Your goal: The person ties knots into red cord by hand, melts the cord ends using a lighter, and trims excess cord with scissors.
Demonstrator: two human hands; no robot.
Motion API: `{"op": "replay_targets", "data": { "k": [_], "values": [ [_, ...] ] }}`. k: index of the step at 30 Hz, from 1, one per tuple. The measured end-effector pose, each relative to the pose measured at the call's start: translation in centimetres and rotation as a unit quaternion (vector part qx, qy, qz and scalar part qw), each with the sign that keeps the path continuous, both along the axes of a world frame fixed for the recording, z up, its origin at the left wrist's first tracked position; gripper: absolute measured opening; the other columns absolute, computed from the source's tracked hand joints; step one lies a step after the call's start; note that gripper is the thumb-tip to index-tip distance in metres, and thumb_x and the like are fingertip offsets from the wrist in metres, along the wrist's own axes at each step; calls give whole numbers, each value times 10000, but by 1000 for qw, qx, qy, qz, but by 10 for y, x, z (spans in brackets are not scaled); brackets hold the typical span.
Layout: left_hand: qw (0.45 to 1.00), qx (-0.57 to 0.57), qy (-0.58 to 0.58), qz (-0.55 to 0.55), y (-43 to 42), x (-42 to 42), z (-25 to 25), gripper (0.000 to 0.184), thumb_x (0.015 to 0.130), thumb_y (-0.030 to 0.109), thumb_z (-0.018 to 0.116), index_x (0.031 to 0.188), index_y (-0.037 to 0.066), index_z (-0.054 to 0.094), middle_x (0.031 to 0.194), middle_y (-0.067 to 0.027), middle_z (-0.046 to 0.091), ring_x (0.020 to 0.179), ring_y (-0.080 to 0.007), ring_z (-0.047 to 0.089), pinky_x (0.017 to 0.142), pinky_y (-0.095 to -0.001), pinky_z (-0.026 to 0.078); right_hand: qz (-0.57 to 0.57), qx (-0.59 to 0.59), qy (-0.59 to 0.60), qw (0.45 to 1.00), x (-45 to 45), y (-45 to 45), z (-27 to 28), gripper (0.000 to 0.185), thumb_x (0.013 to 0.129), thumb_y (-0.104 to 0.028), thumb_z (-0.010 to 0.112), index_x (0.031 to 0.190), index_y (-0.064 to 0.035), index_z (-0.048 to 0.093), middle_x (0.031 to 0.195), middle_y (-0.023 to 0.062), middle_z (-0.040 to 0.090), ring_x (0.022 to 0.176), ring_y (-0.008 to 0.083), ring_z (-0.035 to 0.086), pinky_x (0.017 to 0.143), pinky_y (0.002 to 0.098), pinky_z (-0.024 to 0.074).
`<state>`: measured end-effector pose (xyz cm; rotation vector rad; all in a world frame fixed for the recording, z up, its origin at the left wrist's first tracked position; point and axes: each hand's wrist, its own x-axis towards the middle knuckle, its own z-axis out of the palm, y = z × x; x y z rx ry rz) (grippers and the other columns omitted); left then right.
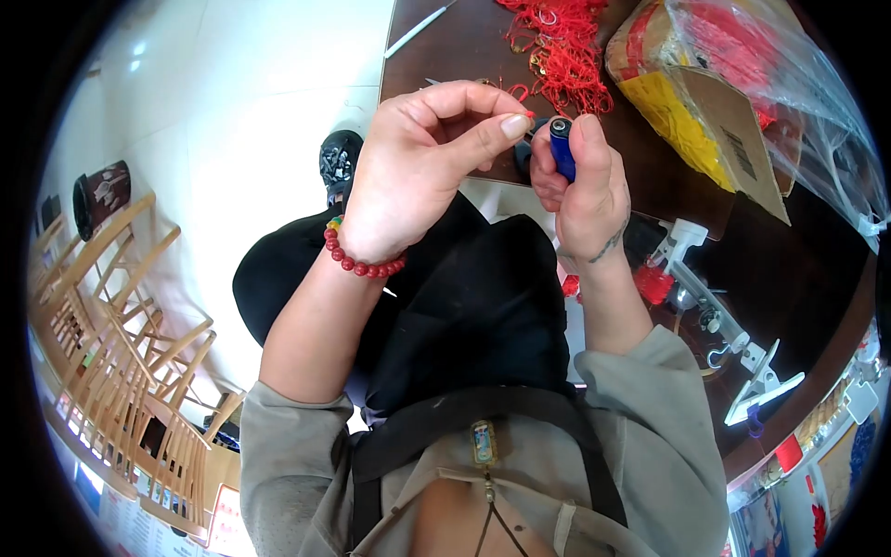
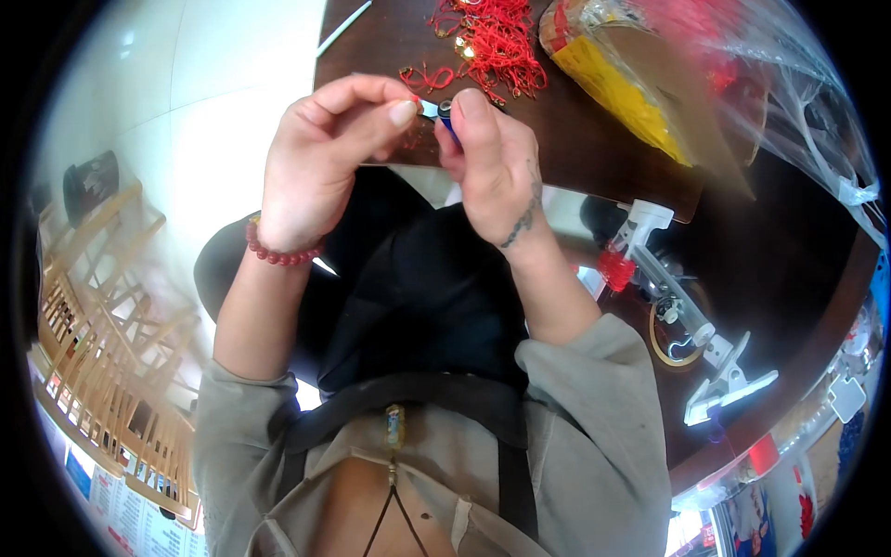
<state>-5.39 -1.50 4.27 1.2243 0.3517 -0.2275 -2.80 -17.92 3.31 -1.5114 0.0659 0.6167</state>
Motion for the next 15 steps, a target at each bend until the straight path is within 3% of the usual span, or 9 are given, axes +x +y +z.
{"op": "replay_targets", "data": {
  "k": [13, 15],
  "values": [
    [999, -41, 3, -6, 0, -1, -1, 109, 891, 104, 644, 963, 21, 643, 775, 35, 601, 671, -27, 475, 614, -175, 375, 39, -56, -104, 992, -2, -5, -4, 459, 975, -378, 378, 731, -16, 520, 612, 38, 473, 581, 118, 444, 556, 276, 378],
    [999, -49, 4, -5, 0, -1, 0, 109, 891, 105, 645, 963, 23, 644, 780, 37, 603, 674, -25, 478, 617, -173, 376, 51, -59, -109, 991, -3, -4, -4, 460, 949, -423, 376, 776, -20, 514, 627, -5, 418, 585, 78, 358, 543, 240, 298]
  ]
}}
